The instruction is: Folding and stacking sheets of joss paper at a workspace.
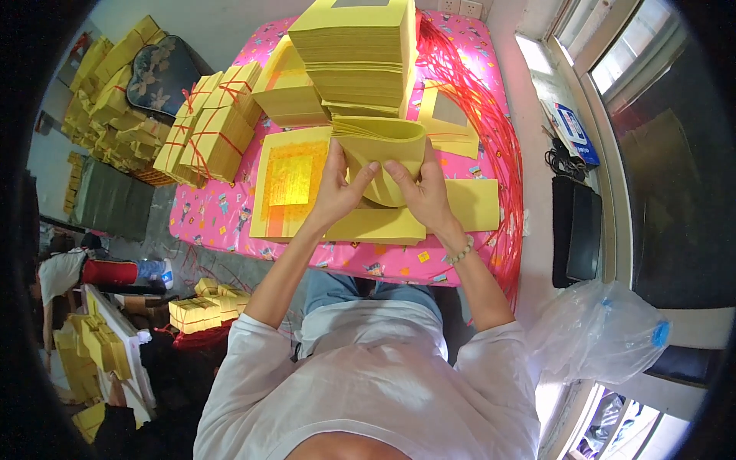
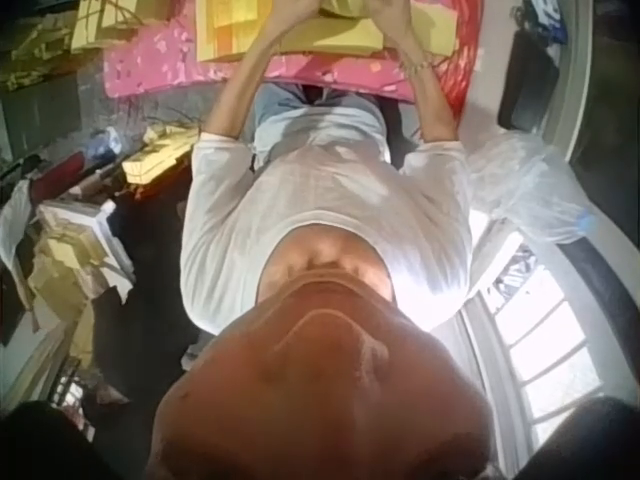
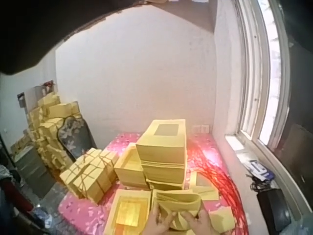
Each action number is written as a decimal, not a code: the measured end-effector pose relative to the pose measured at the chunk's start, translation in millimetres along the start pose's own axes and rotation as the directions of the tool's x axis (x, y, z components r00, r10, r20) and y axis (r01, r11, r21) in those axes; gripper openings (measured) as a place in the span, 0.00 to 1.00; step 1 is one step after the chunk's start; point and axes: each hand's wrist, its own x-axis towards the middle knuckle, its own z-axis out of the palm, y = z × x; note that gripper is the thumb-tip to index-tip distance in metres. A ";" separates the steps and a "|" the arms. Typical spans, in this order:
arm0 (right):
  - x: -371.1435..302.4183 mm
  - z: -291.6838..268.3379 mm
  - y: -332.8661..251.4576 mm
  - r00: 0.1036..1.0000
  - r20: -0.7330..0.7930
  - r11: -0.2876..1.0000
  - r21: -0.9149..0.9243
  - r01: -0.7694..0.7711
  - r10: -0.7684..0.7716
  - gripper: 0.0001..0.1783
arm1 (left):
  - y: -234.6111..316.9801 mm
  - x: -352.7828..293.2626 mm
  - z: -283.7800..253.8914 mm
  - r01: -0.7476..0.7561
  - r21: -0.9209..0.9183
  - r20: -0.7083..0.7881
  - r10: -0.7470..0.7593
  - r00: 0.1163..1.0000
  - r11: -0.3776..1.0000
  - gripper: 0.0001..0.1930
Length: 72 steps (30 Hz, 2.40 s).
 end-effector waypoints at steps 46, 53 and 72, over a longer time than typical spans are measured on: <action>14.4 -9.2 -15.9 0.926 -0.183 0.920 0.283 -0.271 0.330 0.19 | 24.4 16.2 14.7 0.552 -0.193 0.072 -0.549 0.833 0.811 0.26; 10.8 -17.8 -16.9 0.947 -0.130 0.921 0.302 -0.245 0.295 0.18 | 9.8 -0.2 17.6 0.158 -0.130 0.013 -0.157 0.987 0.979 0.11; 14.8 -17.9 -26.6 0.956 -0.190 0.968 0.159 -0.194 0.222 0.17 | 24.3 -11.0 10.7 0.234 -0.284 0.040 -0.232 0.972 0.930 0.12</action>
